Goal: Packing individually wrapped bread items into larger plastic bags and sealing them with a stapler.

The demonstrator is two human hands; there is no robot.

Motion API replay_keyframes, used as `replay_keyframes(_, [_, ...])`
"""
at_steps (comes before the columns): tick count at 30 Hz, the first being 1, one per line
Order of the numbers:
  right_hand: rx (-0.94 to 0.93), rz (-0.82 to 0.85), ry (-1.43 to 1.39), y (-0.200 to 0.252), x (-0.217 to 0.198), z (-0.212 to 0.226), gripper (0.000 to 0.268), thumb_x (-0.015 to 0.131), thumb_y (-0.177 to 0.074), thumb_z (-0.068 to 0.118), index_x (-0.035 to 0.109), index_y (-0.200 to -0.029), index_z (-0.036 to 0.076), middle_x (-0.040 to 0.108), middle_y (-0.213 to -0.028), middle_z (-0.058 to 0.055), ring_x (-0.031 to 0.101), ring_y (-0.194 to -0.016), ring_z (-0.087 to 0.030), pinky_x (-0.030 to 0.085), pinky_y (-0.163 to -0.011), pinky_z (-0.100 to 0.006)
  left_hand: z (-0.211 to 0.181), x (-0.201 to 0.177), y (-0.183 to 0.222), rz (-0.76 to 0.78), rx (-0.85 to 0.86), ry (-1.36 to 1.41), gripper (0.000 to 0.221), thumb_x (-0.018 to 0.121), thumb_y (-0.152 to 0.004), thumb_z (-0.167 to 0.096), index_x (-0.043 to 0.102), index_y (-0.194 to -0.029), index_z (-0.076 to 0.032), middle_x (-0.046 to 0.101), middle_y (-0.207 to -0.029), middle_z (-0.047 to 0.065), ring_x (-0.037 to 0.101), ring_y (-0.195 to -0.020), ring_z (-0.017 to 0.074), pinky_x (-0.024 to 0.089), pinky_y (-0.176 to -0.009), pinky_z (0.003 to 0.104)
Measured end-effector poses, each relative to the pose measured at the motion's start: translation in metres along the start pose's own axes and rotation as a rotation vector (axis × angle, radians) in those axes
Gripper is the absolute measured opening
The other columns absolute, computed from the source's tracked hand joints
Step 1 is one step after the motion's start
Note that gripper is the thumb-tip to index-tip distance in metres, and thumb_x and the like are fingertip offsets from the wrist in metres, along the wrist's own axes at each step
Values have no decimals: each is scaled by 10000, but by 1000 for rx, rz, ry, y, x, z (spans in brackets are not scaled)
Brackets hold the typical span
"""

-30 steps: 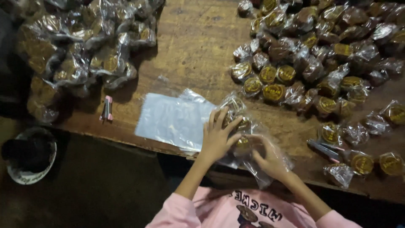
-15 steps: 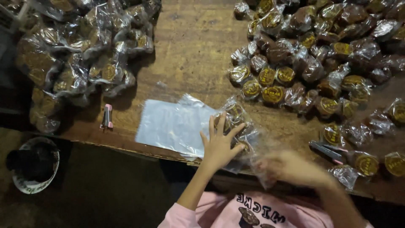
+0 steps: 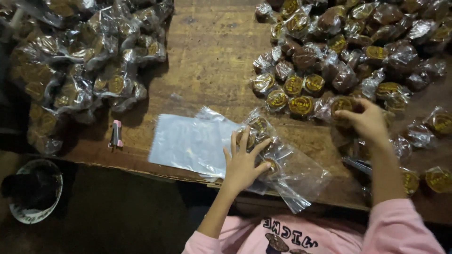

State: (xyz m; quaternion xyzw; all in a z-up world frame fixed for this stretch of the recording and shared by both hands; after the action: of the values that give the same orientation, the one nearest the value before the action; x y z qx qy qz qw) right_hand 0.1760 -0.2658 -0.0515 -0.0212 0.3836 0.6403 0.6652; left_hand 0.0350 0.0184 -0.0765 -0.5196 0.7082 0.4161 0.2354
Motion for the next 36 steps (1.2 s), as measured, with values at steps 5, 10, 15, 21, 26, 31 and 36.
replay_keyframes(5, [-345,455,507,-82,21,0,514,707,-786,180,697,-1289,77,500,-1467,-137,514,-1287,-333,433,-1087,-484,0,3,-1,16,1,-5,638,609,-943,-520,391,-1537,-442,-87,-1710,32,-188,-1537,424,12,-1125,791])
replay_keyframes(10, [-322,372,1064,-53,59,-8,937,759,-797,214,269,-1587,325,467,-1401,-190,400,-1319,-350,499,-1051,-541,9,5,-7,-26,31,-25,633,603,-934,-549,411,-1527,-441,-56,-1709,40,-154,-1538,438,32,-1127,783])
replay_keyframes(15, [-944,-183,1204,-54,89,-91,959,793,-694,382,449,-1510,14,615,-1067,-209,610,-1025,-433,510,-942,-445,7,9,-10,-54,-3,-153,657,659,-904,-532,422,-1512,-459,22,-1720,82,-71,-1547,478,30,-1147,783])
replay_keyframes(21, [-817,-100,623,11,79,-123,835,707,-800,174,251,-1481,16,409,-1338,-357,420,-1110,-512,399,-941,-682,-73,24,47,2,133,-120,1221,452,-676,-874,-10,-1619,-250,-189,-1695,97,-171,-1540,416,-135,-1143,737])
replay_keyframes(26, [-155,456,-533,41,27,-159,456,581,-881,104,488,-1306,-33,652,-1191,-232,656,-986,-335,555,-771,-449,-91,53,52,22,146,-7,782,447,-899,-576,178,-1604,-367,-91,-1720,34,-189,-1512,508,-113,-1067,835])
replay_keyframes(31, [-145,885,-413,107,55,-149,610,759,-593,109,813,-1158,-115,864,-1088,-193,791,-957,-268,599,-884,-387,-109,36,47,229,16,276,570,159,-1004,-465,267,-1564,-445,-26,-1745,8,-249,-1503,526,-133,-1032,868])
replay_keyframes(36, [44,7,-806,94,106,-156,312,578,-960,9,675,-1253,-35,723,-1115,-180,673,-923,-227,547,-821,-289,-120,59,37,84,60,181,484,283,-1038,-447,307,-1517,-512,-28,-1724,172,-150,-1446,667,-108,-994,903])
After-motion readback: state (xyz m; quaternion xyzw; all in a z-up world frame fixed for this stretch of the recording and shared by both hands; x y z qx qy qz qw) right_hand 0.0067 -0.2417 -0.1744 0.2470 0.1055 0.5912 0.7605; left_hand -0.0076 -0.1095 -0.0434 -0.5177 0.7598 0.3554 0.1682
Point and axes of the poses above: each hand's wrist, its own y-axis away from the middle knuckle, its own x-axis out of the palm, z = x × y, the point moved 4 cm from there along -y, towards the middle knuckle
